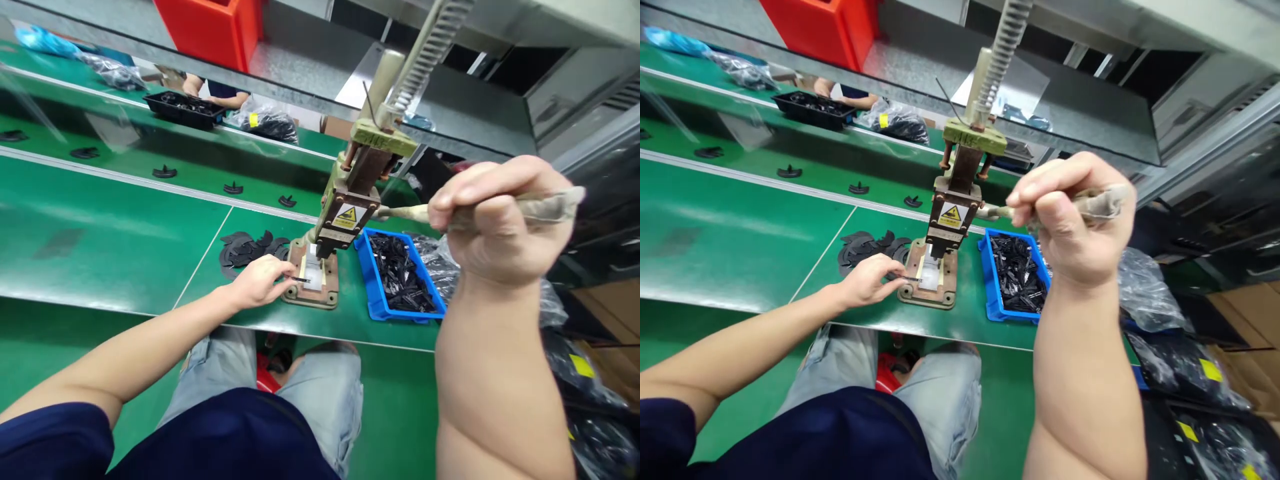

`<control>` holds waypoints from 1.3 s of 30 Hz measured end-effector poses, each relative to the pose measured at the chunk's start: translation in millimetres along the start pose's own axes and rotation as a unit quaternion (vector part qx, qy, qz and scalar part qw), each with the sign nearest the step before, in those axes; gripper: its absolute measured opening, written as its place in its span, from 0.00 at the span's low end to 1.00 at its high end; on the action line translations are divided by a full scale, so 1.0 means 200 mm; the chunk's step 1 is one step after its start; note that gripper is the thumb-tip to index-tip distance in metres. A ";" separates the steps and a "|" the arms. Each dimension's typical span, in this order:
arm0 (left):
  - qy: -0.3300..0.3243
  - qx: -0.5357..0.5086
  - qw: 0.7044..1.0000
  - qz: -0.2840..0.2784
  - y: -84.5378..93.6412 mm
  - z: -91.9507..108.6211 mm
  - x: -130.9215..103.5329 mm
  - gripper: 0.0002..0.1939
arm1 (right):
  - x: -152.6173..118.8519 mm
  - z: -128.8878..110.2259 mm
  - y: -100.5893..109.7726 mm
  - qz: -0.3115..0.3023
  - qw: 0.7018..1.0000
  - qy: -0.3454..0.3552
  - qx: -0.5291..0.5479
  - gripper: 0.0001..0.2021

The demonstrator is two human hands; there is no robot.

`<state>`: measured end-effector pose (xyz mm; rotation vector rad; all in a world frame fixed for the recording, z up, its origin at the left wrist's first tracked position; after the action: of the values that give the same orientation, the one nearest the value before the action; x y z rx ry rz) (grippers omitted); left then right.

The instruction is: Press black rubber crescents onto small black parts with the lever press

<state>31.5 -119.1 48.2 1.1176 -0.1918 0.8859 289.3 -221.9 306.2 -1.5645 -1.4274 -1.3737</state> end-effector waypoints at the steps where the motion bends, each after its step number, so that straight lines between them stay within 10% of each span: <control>1: -0.004 0.000 1.000 -0.004 0.02 0.01 -0.02 0.09 | -0.01 0.00 0.00 -0.002 1.000 -0.003 -0.004 0.11; 18: -0.019 -0.013 0.999 -0.035 0.04 0.05 -0.06 0.08 | 0.04 0.03 0.09 -0.033 0.994 -0.107 0.010 0.30; 28: -0.040 -0.012 0.998 -0.043 0.01 0.04 -0.07 0.09 | 0.02 -0.02 0.03 -0.046 0.997 -0.047 -0.037 0.20; 39: 0.048 0.053 0.996 -0.057 -0.27 -0.18 0.21 0.11 | -0.05 -0.02 -0.05 0.098 0.994 -0.008 -0.045 0.24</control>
<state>88.0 -74.8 16.8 1.1685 -0.0010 0.8535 280.0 -226.3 296.0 -1.7269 -1.2013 -1.3259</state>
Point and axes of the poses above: each hand's wrist, its own x-axis towards the middle knuckle, its own y-axis out of the back of the hand, z = x × y, the point moved 4 cm from there along x, towards the middle knuckle, and after that the axes turned 11 degrees about y, right-handed, at the moved point
